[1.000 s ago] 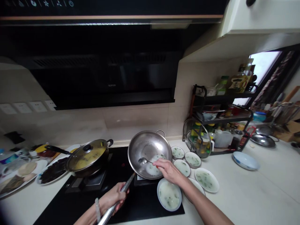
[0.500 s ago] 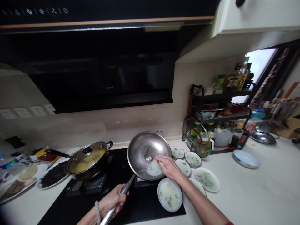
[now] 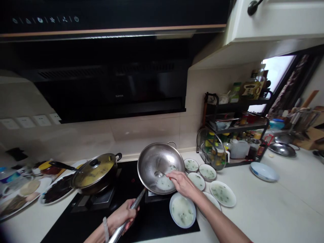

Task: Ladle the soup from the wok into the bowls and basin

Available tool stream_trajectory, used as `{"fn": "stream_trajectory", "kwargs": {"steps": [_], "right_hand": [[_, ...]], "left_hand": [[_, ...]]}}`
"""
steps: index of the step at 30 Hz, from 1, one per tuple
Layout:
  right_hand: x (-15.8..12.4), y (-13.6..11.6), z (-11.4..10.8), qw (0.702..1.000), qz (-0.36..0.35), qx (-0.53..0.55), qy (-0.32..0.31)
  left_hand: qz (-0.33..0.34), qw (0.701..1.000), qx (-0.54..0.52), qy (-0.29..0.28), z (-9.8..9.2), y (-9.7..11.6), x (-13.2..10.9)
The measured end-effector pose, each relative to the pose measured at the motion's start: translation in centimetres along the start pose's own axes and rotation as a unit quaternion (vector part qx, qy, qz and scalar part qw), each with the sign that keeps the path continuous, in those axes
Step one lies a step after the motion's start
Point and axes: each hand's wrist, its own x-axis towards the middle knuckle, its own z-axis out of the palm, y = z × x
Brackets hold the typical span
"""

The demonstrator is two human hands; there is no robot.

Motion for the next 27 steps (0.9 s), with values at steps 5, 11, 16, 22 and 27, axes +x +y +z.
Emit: {"fn": "stream_trajectory", "kwargs": {"steps": [5, 11, 16, 22, 27], "right_hand": [[-1.5, 2.2, -1.2, 0.995, 0.039, -0.006, 0.096], [-2.4, 4.8, -0.3, 0.988, 0.075, -0.031, 0.135], [-4.7, 3.8, -0.2, 0.985, 0.1, -0.019, 0.138], [-6.2, 4.2, -0.5, 0.967, 0.133, -0.009, 0.216], [-6.9, 4.0, 0.5, 0.944, 0.221, 0.062, 0.238]], "left_hand": [[-0.001, 1.0, -0.018, 0.001, 0.1, 0.0, -0.1], [-0.004, 1.0, -0.005, 0.01, 0.4, -0.1, 0.0], [-0.004, 1.0, -0.001, 0.009, 0.6, 0.1, -0.3], [0.008, 1.0, 0.004, 0.005, 1.0, 0.5, -0.7], [0.007, 1.0, 0.011, 0.012, 1.3, 0.4, -0.7]]}}
